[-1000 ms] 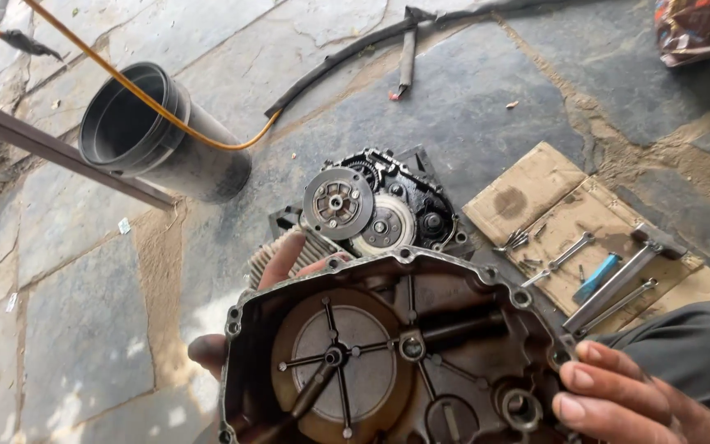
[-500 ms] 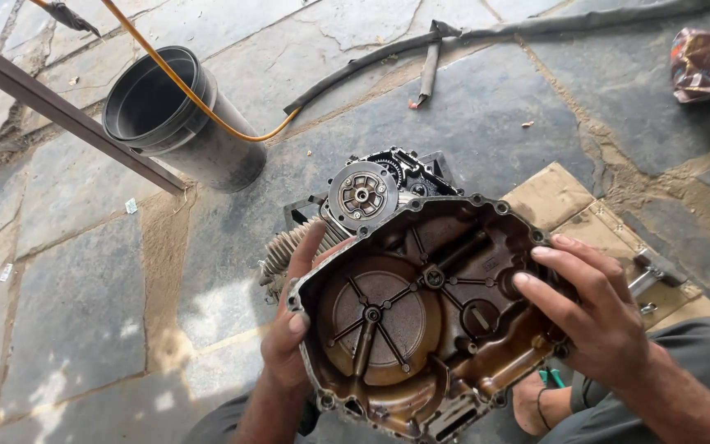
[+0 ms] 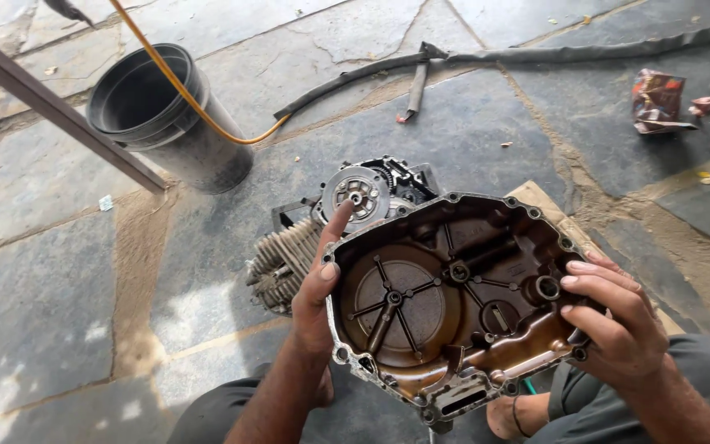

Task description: Removing screws and disassembling the clutch cover and internal components of a motorcycle engine.

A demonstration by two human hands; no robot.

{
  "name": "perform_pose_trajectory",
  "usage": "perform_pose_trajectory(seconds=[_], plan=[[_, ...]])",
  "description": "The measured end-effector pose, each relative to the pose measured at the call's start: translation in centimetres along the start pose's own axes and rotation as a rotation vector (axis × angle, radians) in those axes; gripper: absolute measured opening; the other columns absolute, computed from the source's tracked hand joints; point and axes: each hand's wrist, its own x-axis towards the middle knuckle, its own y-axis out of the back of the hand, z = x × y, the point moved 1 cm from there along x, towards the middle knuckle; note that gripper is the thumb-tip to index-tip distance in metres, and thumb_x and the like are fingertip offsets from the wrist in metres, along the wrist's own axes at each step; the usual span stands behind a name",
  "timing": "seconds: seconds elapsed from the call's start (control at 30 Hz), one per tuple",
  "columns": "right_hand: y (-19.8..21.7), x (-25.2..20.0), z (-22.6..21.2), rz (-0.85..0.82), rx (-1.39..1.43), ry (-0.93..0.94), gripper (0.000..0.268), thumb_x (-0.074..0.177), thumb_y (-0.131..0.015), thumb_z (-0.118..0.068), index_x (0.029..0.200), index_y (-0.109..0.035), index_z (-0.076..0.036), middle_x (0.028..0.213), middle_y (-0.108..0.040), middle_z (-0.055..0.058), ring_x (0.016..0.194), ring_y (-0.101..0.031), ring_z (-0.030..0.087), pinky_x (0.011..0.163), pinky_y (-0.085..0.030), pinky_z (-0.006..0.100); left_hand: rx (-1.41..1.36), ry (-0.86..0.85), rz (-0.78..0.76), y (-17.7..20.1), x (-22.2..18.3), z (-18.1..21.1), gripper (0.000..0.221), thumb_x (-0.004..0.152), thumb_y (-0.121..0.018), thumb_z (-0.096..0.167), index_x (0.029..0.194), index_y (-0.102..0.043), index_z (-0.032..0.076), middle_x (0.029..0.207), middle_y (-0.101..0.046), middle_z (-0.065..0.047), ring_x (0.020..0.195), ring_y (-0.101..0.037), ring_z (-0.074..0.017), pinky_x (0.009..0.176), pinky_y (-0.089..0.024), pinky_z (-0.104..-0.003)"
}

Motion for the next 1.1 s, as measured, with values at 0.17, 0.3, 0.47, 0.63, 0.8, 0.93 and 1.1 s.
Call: perform_pose_trajectory(seconds=[0.17, 0.3, 0.47, 0.63, 0.8, 0.93, 1.1], plan=[[1.6, -1.6, 0.3, 0.118, 0.039, -0.044, 0.036, 0.085, -0.079, -0.030, 0.104, -0.055, -0.010, 0.113, -0.059, 0.014, 0.118, -0.065, 0.032, 0.109, -0.056, 0.056, -0.047, 0.032, -0.093, -0.3, 1.8, -0.8, 0.116, 0.079, -0.073, 0.054, 0.166, -0.010, 0.011, 0.153, -0.042, -0.030, 0.142, -0.044, -0.0438, 0.120, -0.036, -0.061], [3.3, -1.2, 0.5, 0.111, -0.041, -0.023, 0.037, 0.086, -0.080, -0.029, 0.105, -0.056, -0.008, 0.106, -0.058, 0.012, 0.113, -0.067, 0.032, 0.110, -0.056, 0.060, -0.077, 0.059, -0.065, -1.3, 3.4, -1.2, 0.115, 0.077, -0.072, 0.057, 0.164, -0.011, 0.016, 0.160, -0.034, -0.027, 0.145, -0.039, -0.0436, 0.117, -0.036, -0.064], [6.5, -0.6, 1.6, -0.018, -0.298, -0.042, 0.043, 0.070, -0.080, -0.028, 0.098, -0.059, -0.003, 0.102, -0.058, 0.016, 0.099, -0.066, 0.037, 0.103, -0.058, 0.062, 0.220, -0.281, 0.081, 0.5, 5.1, -2.2, 0.104, 0.089, -0.067, 0.060, 0.165, -0.018, 0.010, 0.167, -0.029, -0.027, 0.153, -0.037, -0.0444, 0.122, -0.039, -0.056], [10.7, -2.0, 6.1, -0.031, -0.604, -0.137, 0.029, 0.085, -0.086, -0.009, 0.094, -0.060, -0.001, 0.100, -0.059, 0.016, 0.096, -0.063, 0.036, 0.094, -0.057, 0.054, 0.355, -0.302, 0.079, -0.2, 3.2, -1.2, 0.087, 0.097, -0.068, 0.043, 0.163, -0.026, 0.005, 0.161, -0.040, -0.025, 0.150, -0.045, -0.0398, 0.120, -0.043, -0.049], [12.0, -9.6, 12.9, -0.167, -0.885, -0.166, 0.022, 0.098, -0.078, -0.019, 0.092, -0.061, -0.007, 0.094, -0.056, 0.011, 0.088, -0.059, 0.029, 0.095, -0.046, 0.048, 0.556, -0.365, 0.129, -0.6, 1.7, -0.7, 0.071, 0.101, -0.069, 0.020, 0.160, -0.035, -0.001, 0.156, -0.050, -0.022, 0.147, -0.054, -0.0348, 0.121, -0.046, -0.044], [9.1, -17.1, 19.8, -0.433, -1.017, -0.281, 0.029, 0.104, -0.073, -0.020, 0.078, -0.062, -0.014, 0.071, -0.048, 0.003, 0.072, -0.050, 0.022, 0.084, -0.040, 0.043, 0.677, -0.394, 0.261, -0.3, 1.2, -0.1, 0.067, 0.099, -0.073, 0.016, 0.155, -0.042, -0.003, 0.151, -0.055, -0.023, 0.144, -0.058, -0.0335, 0.120, -0.049, -0.043], [2.2, -20.3, 23.6, -0.508, -0.973, -0.256, 0.013, 0.094, -0.068, -0.008, 0.083, -0.064, -0.014, 0.079, -0.055, 0.002, 0.081, -0.058, 0.019, 0.088, -0.040, 0.042, 0.776, -0.398, 0.348, -0.3, 1.0, -0.4, 0.065, 0.095, -0.076, 0.019, 0.149, -0.046, -0.003, 0.146, -0.059, -0.019, 0.139, -0.061, -0.0308, 0.119, -0.049, -0.042]])
